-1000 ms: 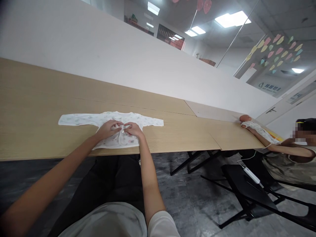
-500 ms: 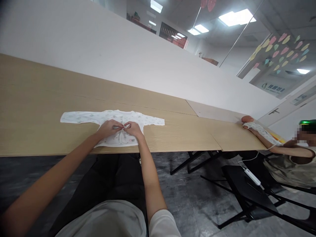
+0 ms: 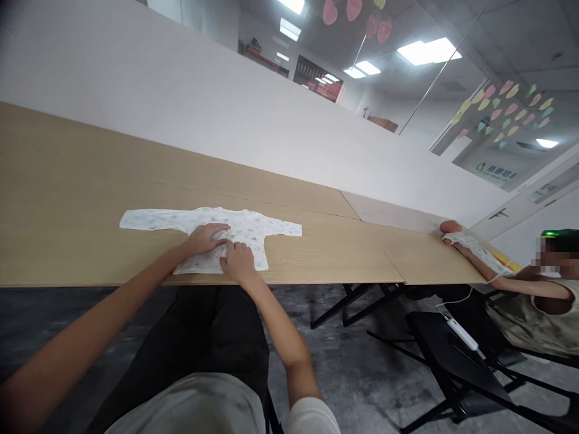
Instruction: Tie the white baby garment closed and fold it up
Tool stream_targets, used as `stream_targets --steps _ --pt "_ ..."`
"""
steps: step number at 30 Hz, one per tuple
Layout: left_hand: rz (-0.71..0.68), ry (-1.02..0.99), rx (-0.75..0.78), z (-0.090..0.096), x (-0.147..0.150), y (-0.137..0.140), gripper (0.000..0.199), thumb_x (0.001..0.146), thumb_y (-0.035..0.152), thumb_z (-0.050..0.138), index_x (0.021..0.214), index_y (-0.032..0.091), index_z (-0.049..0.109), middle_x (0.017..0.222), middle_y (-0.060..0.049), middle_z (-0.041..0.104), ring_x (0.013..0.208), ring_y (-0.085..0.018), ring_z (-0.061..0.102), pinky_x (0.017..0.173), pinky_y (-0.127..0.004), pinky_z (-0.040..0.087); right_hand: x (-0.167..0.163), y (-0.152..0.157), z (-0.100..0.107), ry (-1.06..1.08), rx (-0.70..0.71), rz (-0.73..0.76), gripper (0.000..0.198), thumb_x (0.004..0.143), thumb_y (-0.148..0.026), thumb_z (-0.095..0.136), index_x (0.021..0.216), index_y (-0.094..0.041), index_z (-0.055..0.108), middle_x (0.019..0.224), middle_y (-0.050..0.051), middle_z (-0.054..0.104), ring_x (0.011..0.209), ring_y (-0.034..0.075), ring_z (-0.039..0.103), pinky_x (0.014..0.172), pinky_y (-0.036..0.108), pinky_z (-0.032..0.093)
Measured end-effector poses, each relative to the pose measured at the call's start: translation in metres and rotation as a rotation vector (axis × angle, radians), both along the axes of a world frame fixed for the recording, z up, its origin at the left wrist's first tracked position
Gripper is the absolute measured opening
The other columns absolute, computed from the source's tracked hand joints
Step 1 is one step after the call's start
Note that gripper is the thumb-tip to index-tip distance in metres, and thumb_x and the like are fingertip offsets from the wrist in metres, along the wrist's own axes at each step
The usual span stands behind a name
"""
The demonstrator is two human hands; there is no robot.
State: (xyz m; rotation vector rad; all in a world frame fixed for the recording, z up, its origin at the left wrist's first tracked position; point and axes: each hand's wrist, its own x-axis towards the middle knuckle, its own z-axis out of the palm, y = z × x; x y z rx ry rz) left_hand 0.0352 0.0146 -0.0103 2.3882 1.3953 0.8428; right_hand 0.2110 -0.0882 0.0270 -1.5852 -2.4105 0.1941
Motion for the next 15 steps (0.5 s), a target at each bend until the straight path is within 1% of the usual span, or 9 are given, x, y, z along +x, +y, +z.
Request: stream_targets --steps 2,5,7,10,11,12,14,15 --pt "-0.024 0.011 0.013 0.0 0.004 0.005 0.061 0.086 0.058 0.047 0.129 0.019 0.065 0.141 -0.015 0.06 0.134 -0.031 0.051 0.115 -0.046 0.033 0.002 -0.022 -0.005 -0.015 -0.016 0.071 0.052 0.097 -0.031 0.051 0.144 -0.008 0.047 0.14 0.023 0.056 0.133 0.034 0.05 0.11 0.049 0.04" --pt "-0.015 0.082 0.008 -0.002 0.015 0.013 0.059 0.091 0.056 0.041 0.131 0.018 0.063 0.146 -0.018 0.055 0.14 -0.033 0.045 0.116 -0.05 0.03 0.003 -0.048 -0.015 -0.016 -0.049 0.1 0.056 0.1 -0.036 0.046 0.149 -0.009 0.043 0.157 0.022 0.038 0.147 0.035 0.034 0.12 0.058 0.025" --pt "0.008 0.132 0.002 -0.005 0.022 0.019 0.058 0.092 0.054 0.039 0.132 0.018 0.062 0.147 -0.019 0.053 0.141 -0.033 0.044 0.116 -0.051 0.029 0.003 -0.06 -0.021 -0.016 -0.067 0.086 0.06 0.101 -0.039 0.045 0.153 -0.012 0.038 0.161 0.02 0.032 0.152 0.033 0.027 0.123 0.06 0.016" --pt "0.016 0.153 -0.021 -0.006 0.023 0.026 0.056 0.092 0.051 0.042 0.134 0.019 0.061 0.148 -0.018 0.053 0.141 -0.033 0.044 0.116 -0.051 0.028 0.004 -0.065 -0.021 -0.014 -0.084 0.093 0.064 0.099 -0.042 0.048 0.155 -0.013 0.036 0.162 0.02 0.027 0.153 0.033 0.024 0.124 0.06 0.013" --pt "0.019 0.157 -0.044 -0.004 0.02 0.029 0.055 0.092 0.05 0.044 0.134 0.019 0.061 0.148 -0.018 0.053 0.141 -0.033 0.044 0.116 -0.051 0.028 0.006 -0.062 -0.018 -0.006 -0.101 0.113 0.065 0.099 -0.044 0.05 0.154 -0.013 0.038 0.161 0.021 0.029 0.152 0.034 0.026 0.124 0.061 0.014" --pt "0.026 0.164 -0.073 -0.002 0.014 0.032 0.055 0.092 0.049 0.046 0.134 0.018 0.061 0.148 -0.017 0.053 0.141 -0.033 0.043 0.116 -0.052 0.027 0.009 -0.056 -0.012 0.011 -0.131 0.141 0.064 0.098 -0.045 0.051 0.153 -0.013 0.041 0.159 0.021 0.033 0.151 0.034 0.03 0.123 0.061 0.016" --pt "0.068 0.19 -0.128 0.006 -0.006 0.037 0.056 0.092 0.05 0.047 0.136 0.017 0.059 0.149 -0.017 0.052 0.143 -0.033 0.04 0.117 -0.054 0.024 0.019 -0.034 0.005 0.083 -0.198 0.177 0.06 0.098 -0.048 0.052 0.148 -0.016 0.049 0.15 0.02 0.05 0.142 0.034 0.045 0.121 0.059 0.021" --pt "0.1 0.196 -0.139 0.01 -0.019 0.039 0.057 0.093 0.049 0.046 0.138 0.015 0.057 0.15 -0.019 0.049 0.144 -0.035 0.038 0.117 -0.057 0.02 0.025 -0.017 0.015 0.132 -0.236 0.162 0.057 0.098 -0.049 0.051 0.145 -0.016 0.052 0.14 0.019 0.061 0.135 0.034 0.053 0.12 0.057 0.025"
